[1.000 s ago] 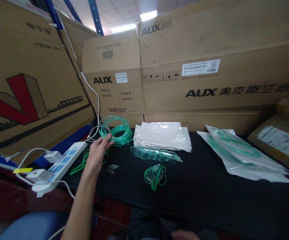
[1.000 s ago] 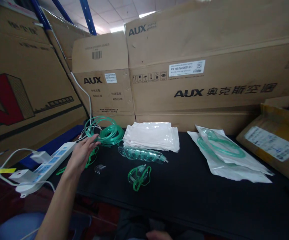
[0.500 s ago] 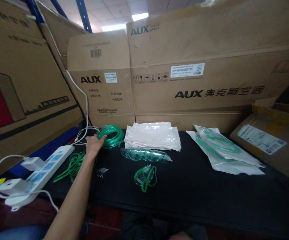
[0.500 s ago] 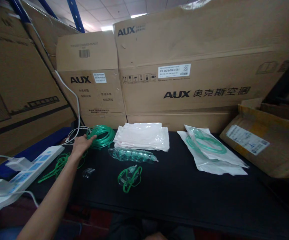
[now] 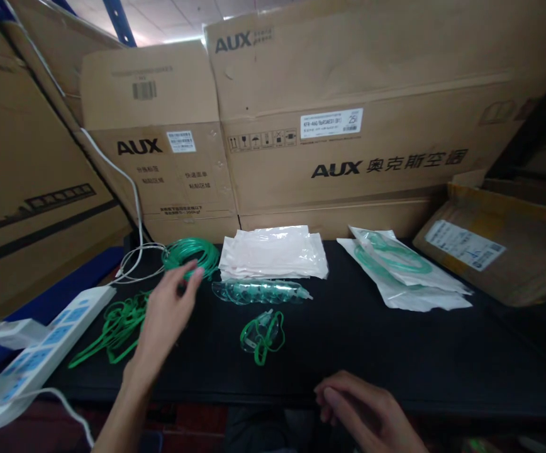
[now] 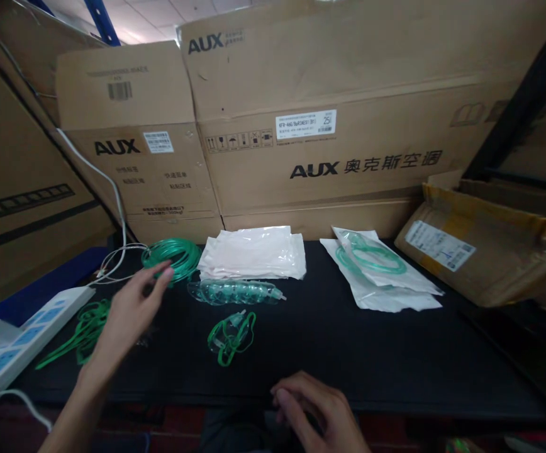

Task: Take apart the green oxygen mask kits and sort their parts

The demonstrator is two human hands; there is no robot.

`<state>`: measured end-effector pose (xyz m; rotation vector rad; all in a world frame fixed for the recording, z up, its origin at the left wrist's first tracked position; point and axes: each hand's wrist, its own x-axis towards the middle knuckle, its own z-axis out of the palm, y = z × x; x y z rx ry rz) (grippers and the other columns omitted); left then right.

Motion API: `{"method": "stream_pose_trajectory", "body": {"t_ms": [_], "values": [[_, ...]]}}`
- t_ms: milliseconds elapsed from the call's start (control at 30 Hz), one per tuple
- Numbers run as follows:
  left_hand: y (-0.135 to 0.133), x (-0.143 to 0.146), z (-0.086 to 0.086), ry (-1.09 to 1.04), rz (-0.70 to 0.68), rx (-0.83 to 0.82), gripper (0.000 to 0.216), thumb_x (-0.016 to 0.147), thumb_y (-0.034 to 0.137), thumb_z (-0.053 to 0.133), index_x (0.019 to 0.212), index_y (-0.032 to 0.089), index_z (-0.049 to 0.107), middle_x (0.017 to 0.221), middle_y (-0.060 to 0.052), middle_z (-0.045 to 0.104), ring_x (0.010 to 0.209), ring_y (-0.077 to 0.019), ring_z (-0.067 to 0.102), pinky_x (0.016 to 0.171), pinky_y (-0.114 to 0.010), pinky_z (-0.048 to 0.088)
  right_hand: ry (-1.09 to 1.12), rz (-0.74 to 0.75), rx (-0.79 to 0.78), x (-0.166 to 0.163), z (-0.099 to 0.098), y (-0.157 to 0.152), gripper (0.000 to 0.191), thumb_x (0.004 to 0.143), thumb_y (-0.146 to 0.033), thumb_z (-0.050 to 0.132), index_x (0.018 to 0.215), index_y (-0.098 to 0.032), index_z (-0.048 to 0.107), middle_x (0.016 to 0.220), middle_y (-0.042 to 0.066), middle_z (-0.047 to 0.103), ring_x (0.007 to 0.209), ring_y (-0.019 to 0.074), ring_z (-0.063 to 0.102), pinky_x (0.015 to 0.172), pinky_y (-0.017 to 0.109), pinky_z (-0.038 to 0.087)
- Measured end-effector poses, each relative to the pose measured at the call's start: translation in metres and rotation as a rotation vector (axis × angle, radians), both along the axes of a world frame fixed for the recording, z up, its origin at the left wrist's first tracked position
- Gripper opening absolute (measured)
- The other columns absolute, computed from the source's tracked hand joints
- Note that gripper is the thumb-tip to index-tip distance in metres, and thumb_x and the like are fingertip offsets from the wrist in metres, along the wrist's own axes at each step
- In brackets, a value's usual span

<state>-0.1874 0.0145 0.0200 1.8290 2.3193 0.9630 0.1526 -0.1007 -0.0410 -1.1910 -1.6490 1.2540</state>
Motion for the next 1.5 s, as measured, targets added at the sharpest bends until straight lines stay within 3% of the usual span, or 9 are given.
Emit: {"method": "stream_pose_trajectory", "body": {"t_ms": [67, 100, 233, 467, 667, 800, 1033, 1333, 1500], "values": [[-0.029, 0.027, -0.015, -0.101, -0.323, -0.050, 0.052, 0.097, 0.062, 0.052, 0.130, 0.028, 0.071, 0.125, -0.007, 0.073, 0.113, -0.0281, 0.069, 0.091, -0.036, 0.056, -0.023, -0.026, 0.026, -0.005, 0.006, 0.008, 0.037, 0.103, -0.047, 0.054, 0.094, -0.022, 0.078, 0.084, 0.005, 0.075, 0.078, 0.0187, 0.072, 0.073, 0.025, 0.055], [-0.041, 0.039, -0.023, -0.137, -0.373, -0.089, 0.052, 0.096, 0.062, 0.056, 0.133, 0.029, 0.070, 0.122, -0.007, 0.074, 0.108, -0.0279, 0.070, 0.086, -0.036, 0.058, -0.040, -0.038, 0.051, -0.009, 0.007, 0.013, 0.035, 0.103, -0.045, 0.054, 0.094, -0.021, 0.078, 0.083, 0.004, 0.074, 0.077, 0.0184, 0.071, 0.072, 0.025, 0.054], [-0.063, 0.070, -0.045, -0.224, -0.472, -0.130, 0.048, 0.091, 0.049, 0.071, 0.134, 0.029, 0.069, 0.117, -0.007, 0.076, 0.106, -0.0277, 0.071, 0.093, -0.039, 0.057, -0.034, -0.092, 0.146, -0.026, 0.007, 0.032, 0.025, 0.102, -0.036, 0.057, 0.104, -0.022, 0.078, 0.083, 0.003, 0.071, 0.073, 0.0167, 0.068, 0.070, 0.027, 0.054], [-0.057, 0.095, -0.051, -0.395, -0.723, -0.077, 0.018, 0.099, 0.025, 0.064, 0.110, 0.031, 0.077, 0.110, -0.001, 0.076, 0.105, -0.0196, 0.071, 0.095, -0.029, 0.054, -0.035, -0.205, 0.172, -0.032, -0.006, 0.045, 0.036, 0.095, -0.031, 0.066, 0.130, -0.026, 0.072, 0.124, 0.010, 0.067, 0.073, 0.0144, 0.069, 0.069, 0.027, 0.059], [-0.050, 0.123, -0.057, -0.617, -0.810, -0.008, 0.010, 0.095, 0.019, 0.069, 0.100, 0.025, 0.074, 0.106, -0.002, 0.076, 0.102, -0.0175, 0.072, 0.093, -0.026, 0.054, -0.076, -0.093, 0.209, -0.014, -0.003, 0.052, 0.023, 0.095, -0.027, 0.068, 0.115, -0.027, 0.078, 0.106, 0.004, 0.077, 0.086, 0.0198, 0.072, 0.078, 0.028, 0.058], [-0.045, 0.127, -0.059, -0.740, -0.744, -0.067, 0.006, 0.092, 0.029, 0.072, 0.094, 0.024, 0.072, 0.100, -0.003, 0.076, 0.095, -0.0184, 0.073, 0.085, -0.027, 0.058, -0.113, -0.242, 0.278, 0.004, -0.006, 0.052, 0.018, 0.097, -0.026, 0.062, 0.108, -0.024, 0.076, 0.103, 0.005, 0.078, 0.090, 0.0210, 0.073, 0.079, 0.028, 0.057], [-0.050, 0.144, -0.061, -0.681, -0.769, -0.224, 0.049, 0.083, 0.044, 0.078, 0.127, 0.026, 0.069, 0.105, -0.005, 0.078, 0.086, -0.0205, 0.072, 0.074, -0.029, 0.058, -0.010, -0.456, 0.312, 0.010, -0.018, 0.046, 0.023, 0.094, -0.026, 0.062, 0.115, -0.024, 0.071, 0.110, 0.007, 0.076, 0.098, 0.0227, 0.073, 0.085, 0.032, 0.058], [-0.046, 0.145, -0.080, -0.657, -0.707, -0.093, 0.038, 0.091, 0.036, 0.065, 0.128, 0.027, 0.069, 0.093, -0.001, 0.080, 0.082, -0.0201, 0.075, 0.075, -0.029, 0.058, 0.243, -0.224, 0.146, 0.009, -0.010, 0.049, 0.033, 0.092, -0.044, 0.073, 0.117, -0.022, 0.070, 0.118, 0.009, 0.076, 0.104, 0.0217, 0.076, 0.089, 0.028, 0.061], [-0.050, 0.144, -0.082, -0.664, -0.624, -0.052, 0.025, 0.091, 0.034, 0.064, 0.114, 0.025, 0.070, 0.083, -0.001, 0.074, 0.070, -0.0175, 0.069, 0.064, -0.026, 0.053, 0.336, -0.286, 0.120, 0.010, -0.013, 0.055, 0.046, 0.080, -0.046, 0.086, 0.115, -0.025, 0.066, 0.117, 0.009, 0.077, 0.105, 0.0235, 0.076, 0.089, 0.030, 0.062]]}}
